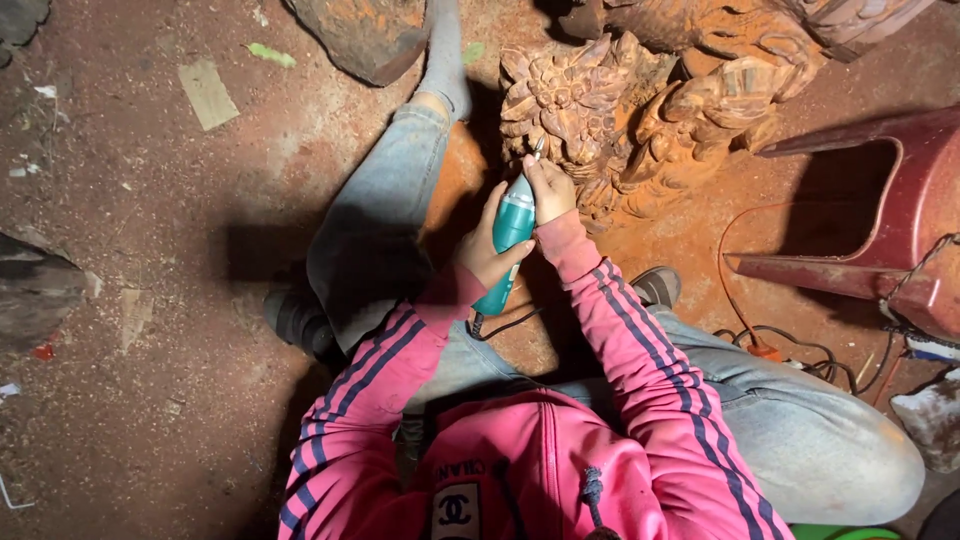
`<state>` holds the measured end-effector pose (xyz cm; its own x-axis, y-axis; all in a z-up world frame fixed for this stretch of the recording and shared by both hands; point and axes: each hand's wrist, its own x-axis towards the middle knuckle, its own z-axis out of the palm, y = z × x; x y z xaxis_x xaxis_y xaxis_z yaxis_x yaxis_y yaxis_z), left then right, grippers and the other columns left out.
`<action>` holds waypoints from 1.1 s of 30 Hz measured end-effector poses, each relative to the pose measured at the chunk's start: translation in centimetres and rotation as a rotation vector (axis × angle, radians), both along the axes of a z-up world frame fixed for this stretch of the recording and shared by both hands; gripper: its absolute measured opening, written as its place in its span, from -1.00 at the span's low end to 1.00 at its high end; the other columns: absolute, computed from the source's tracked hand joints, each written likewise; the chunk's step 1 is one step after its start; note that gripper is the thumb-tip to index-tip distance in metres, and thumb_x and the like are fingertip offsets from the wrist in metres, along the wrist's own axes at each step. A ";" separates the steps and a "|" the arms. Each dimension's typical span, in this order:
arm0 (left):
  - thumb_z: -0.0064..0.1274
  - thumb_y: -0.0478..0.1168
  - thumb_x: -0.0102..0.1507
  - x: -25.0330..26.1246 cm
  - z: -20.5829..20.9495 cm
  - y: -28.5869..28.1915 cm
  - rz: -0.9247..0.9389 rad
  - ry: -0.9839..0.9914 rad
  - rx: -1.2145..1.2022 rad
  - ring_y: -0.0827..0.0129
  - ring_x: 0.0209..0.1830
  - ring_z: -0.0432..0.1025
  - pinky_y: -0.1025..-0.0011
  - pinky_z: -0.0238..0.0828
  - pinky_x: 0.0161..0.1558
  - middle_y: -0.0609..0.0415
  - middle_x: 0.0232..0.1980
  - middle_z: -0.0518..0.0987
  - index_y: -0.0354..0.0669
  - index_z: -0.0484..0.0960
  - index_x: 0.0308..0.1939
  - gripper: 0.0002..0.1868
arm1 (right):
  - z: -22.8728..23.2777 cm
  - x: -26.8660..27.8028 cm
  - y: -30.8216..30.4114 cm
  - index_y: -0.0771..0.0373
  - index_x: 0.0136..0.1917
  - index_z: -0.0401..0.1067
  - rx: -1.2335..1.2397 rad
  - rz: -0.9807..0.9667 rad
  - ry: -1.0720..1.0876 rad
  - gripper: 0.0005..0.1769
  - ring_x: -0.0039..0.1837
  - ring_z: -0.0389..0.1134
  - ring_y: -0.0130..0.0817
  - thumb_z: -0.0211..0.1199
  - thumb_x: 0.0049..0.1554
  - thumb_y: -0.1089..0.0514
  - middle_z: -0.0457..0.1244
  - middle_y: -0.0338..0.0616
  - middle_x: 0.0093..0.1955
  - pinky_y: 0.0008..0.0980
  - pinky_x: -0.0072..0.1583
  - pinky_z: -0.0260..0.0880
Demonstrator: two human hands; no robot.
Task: The person uses a handheld rotary carving tool to shape a wooden object with floral relief patterns. The person holds the tool with both hands and moves it along the surface to remove material and refine the carved details.
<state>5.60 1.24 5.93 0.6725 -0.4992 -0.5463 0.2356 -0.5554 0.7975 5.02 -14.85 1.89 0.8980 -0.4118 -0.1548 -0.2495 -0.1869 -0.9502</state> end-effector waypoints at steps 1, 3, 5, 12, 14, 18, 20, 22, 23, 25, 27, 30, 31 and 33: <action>0.17 0.27 0.09 0.1 0.2 -0.1 0.004 0.002 -0.001 -0.03 0.21 0.49 0.05 0.42 0.24 -0.05 0.19 0.58 0.61 -0.18 0.55 0.08 | -0.4 0.1 -0.1 0.27 -0.42 0.29 -0.001 0.004 0.002 -0.39 -0.12 0.24 -0.24 0.10 0.36 -0.13 0.20 -0.11 -0.32 -0.22 0.10 0.28; 0.14 0.32 0.08 0.3 0.8 -0.2 -0.026 0.020 0.031 0.00 0.25 0.47 0.08 0.39 0.26 -0.02 0.23 0.56 0.67 -0.17 0.53 0.06 | -1.0 0.2 -0.2 0.24 -0.39 0.32 0.013 -0.015 -0.005 -0.43 -0.09 0.24 -0.30 0.11 0.35 -0.13 0.18 -0.17 -0.30 -0.25 0.09 0.26; 0.13 0.31 0.09 0.5 1.3 -0.2 -0.020 0.031 0.010 -0.03 0.26 0.45 0.06 0.39 0.26 -0.07 0.25 0.55 0.63 -0.16 0.54 0.04 | -0.1 0.3 -0.1 0.19 -0.38 0.36 0.038 -0.026 0.037 -0.43 -0.12 0.24 -0.36 0.11 0.34 -0.18 0.20 -0.24 -0.32 -0.29 0.07 0.27; 0.10 0.31 0.11 -0.5 0.6 -0.8 0.016 0.086 -0.002 -0.04 0.29 0.43 0.05 0.38 0.25 -0.08 0.27 0.52 0.60 -0.14 0.54 0.01 | 0.6 0.6 -0.5 0.12 -0.37 0.45 0.048 -0.030 0.112 -0.46 -0.18 0.25 -0.46 0.13 0.32 -0.22 0.25 -0.32 -0.37 -0.38 0.00 0.29; 0.11 0.31 0.11 -0.8 0.1 -0.9 0.043 0.097 -0.017 -0.03 0.29 0.43 0.05 0.38 0.24 -0.08 0.26 0.52 0.62 -0.13 0.53 0.01 | -1.4 0.5 -1.2 0.12 -0.37 0.45 0.027 -0.011 0.122 -0.45 -0.19 0.25 -0.44 0.15 0.31 -0.24 0.24 -0.30 -0.38 -0.36 -0.02 0.29; 0.12 0.26 0.14 -1.3 0.0 -1.1 0.125 0.119 -0.096 -0.12 0.29 0.42 0.03 0.38 0.23 -0.18 0.24 0.52 0.51 -0.12 0.56 0.01 | -2.2 0.6 -1.3 0.17 -0.40 0.44 -0.028 0.029 0.078 -0.44 -0.17 0.28 -0.32 0.19 0.31 -0.19 0.26 -0.17 -0.37 -0.30 0.03 0.31; 0.12 0.26 0.14 -1.7 -0.1 -1.0 0.142 0.124 -0.112 -0.15 0.28 0.41 0.02 0.38 0.23 -0.21 0.23 0.51 0.49 -0.12 0.56 0.02 | -1.9 0.7 -1.2 0.19 -0.40 0.44 -0.040 0.044 0.071 -0.44 -0.18 0.28 -0.29 0.20 0.30 -0.19 0.25 -0.15 -0.37 -0.28 0.02 0.30; 0.13 0.27 0.13 -2.1 -0.1 -1.1 0.156 0.131 -0.126 -0.17 0.28 0.41 0.00 0.37 0.23 -0.24 0.23 0.51 0.48 -0.12 0.56 0.02 | -1.6 0.7 -1.1 0.21 -0.41 0.44 -0.051 0.056 0.065 -0.43 -0.18 0.27 -0.26 0.22 0.30 -0.18 0.24 -0.14 -0.37 -0.26 0.02 0.30; 0.13 0.26 0.14 -2.1 -0.1 -1.1 0.159 0.128 -0.126 -0.19 0.28 0.40 -0.01 0.37 0.23 -0.26 0.23 0.50 0.46 -0.12 0.57 0.03 | -1.5 0.8 -1.0 0.23 -0.42 0.42 -0.070 0.062 0.050 -0.43 -0.18 0.28 -0.22 0.23 0.30 -0.16 0.24 -0.11 -0.37 -0.25 0.03 0.30; 0.12 0.25 0.14 -2.1 -0.2 -0.9 0.164 0.125 -0.128 -0.21 0.27 0.40 -0.02 0.37 0.23 -0.28 0.23 0.50 0.45 -0.13 0.57 0.03 | -1.3 0.7 -1.0 0.25 -0.42 0.41 -0.092 0.070 0.034 -0.43 -0.18 0.29 -0.18 0.24 0.30 -0.14 0.24 -0.08 -0.37 -0.24 0.04 0.31; 0.14 0.25 0.13 -2.1 -0.4 -0.5 0.130 0.088 -0.124 -0.20 0.27 0.41 -0.02 0.38 0.23 -0.26 0.23 0.51 0.46 -0.09 0.56 0.01 | -1.2 0.3 -0.8 0.23 -0.43 0.36 -0.061 0.047 0.011 -0.43 -0.16 0.25 -0.24 0.21 0.32 -0.11 0.22 -0.12 -0.35 -0.27 0.07 0.30; 0.12 0.29 0.12 -1.4 -0.3 -0.1 0.005 0.037 -0.052 -0.11 0.27 0.43 0.03 0.37 0.27 -0.16 0.23 0.54 0.59 -0.12 0.54 0.01 | -0.5 -0.3 0.0 0.29 -0.40 0.31 -0.007 0.013 -0.098 -0.44 -0.13 0.19 -0.21 0.12 0.36 -0.03 0.17 -0.06 -0.30 -0.21 0.11 0.28; 0.12 0.29 0.12 -1.3 -0.5 -0.1 0.008 0.038 -0.053 -0.11 0.27 0.43 0.03 0.37 0.27 -0.16 0.23 0.54 0.59 -0.12 0.54 0.01 | -0.7 -0.4 0.0 0.29 -0.40 0.31 -0.008 0.017 -0.097 -0.44 -0.13 0.19 -0.21 0.12 0.36 -0.03 0.17 -0.06 -0.30 -0.21 0.11 0.28; 0.11 0.30 0.11 -1.2 -0.7 -0.1 -0.039 0.026 -0.022 -0.07 0.26 0.45 0.05 0.36 0.27 -0.11 0.22 0.55 0.63 -0.13 0.53 0.01 | -1.0 -0.6 -0.1 0.27 -0.43 0.29 -0.010 0.017 -0.137 -0.44 -0.16 0.18 -0.24 0.11 0.37 -0.01 0.14 -0.08 -0.35 -0.24 0.06 0.26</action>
<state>4.40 1.16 5.18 0.6377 -0.5370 -0.5522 0.2351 -0.5470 0.8034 4.45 -14.90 0.88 0.9175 -0.3968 -0.0266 -0.1146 -0.1997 -0.9731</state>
